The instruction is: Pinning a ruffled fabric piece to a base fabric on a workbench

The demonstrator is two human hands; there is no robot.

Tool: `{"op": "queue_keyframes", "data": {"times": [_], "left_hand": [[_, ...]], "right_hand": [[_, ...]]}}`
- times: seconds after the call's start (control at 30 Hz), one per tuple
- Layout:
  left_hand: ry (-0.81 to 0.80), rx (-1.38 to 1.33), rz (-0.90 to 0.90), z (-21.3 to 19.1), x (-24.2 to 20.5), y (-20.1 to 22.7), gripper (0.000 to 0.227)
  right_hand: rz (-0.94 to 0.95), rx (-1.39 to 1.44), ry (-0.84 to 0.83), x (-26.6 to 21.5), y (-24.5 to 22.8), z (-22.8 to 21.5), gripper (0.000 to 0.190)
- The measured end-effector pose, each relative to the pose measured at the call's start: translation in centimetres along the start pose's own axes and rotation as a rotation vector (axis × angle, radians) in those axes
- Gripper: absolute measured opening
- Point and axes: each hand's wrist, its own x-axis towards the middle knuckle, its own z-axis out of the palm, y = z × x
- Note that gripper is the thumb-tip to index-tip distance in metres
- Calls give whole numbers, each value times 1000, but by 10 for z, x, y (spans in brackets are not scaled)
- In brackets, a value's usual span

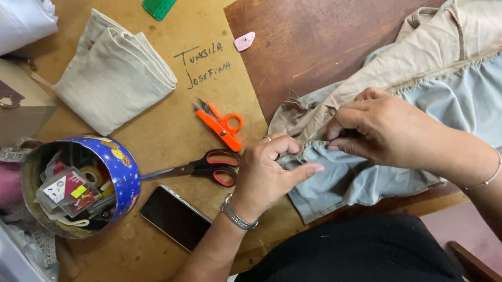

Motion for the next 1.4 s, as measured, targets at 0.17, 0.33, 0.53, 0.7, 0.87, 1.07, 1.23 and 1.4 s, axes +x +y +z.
{"op": "queue_keyframes", "data": {"times": [0.17, 0.33, 0.53, 0.7, 0.87, 1.07, 1.23, 1.4], "left_hand": [[-11, -231, -66, 9, 0, 1, 37], [-24, -225, -131, 12, -1, -7, 29], [-144, -388, -232, 10, 1, -10, 31], [-160, -208, -258, 6, 2, -11, 30], [-151, -405, -188, 8, 0, -11, 37], [-140, -419, -157, 8, -2, -10, 36], [-161, -382, -192, 7, -1, -10, 34], [-159, -397, -167, 4, 2, -6, 30]], "right_hand": [[-2, -183, 110, -5, -1, 6, 19], [7, -167, 109, -4, -1, 4, 19], [-24, -194, 94, -1, 3, 4, 18], [8, -81, 23, 3, -2, 1, 29], [251, 77, -100, -1, -12, 8, 15], [446, 180, -132, 9, -13, 6, 7], [473, -253, -96, 5, -11, 14, 18], [397, -315, -94, 6, -9, 12, 20]]}}
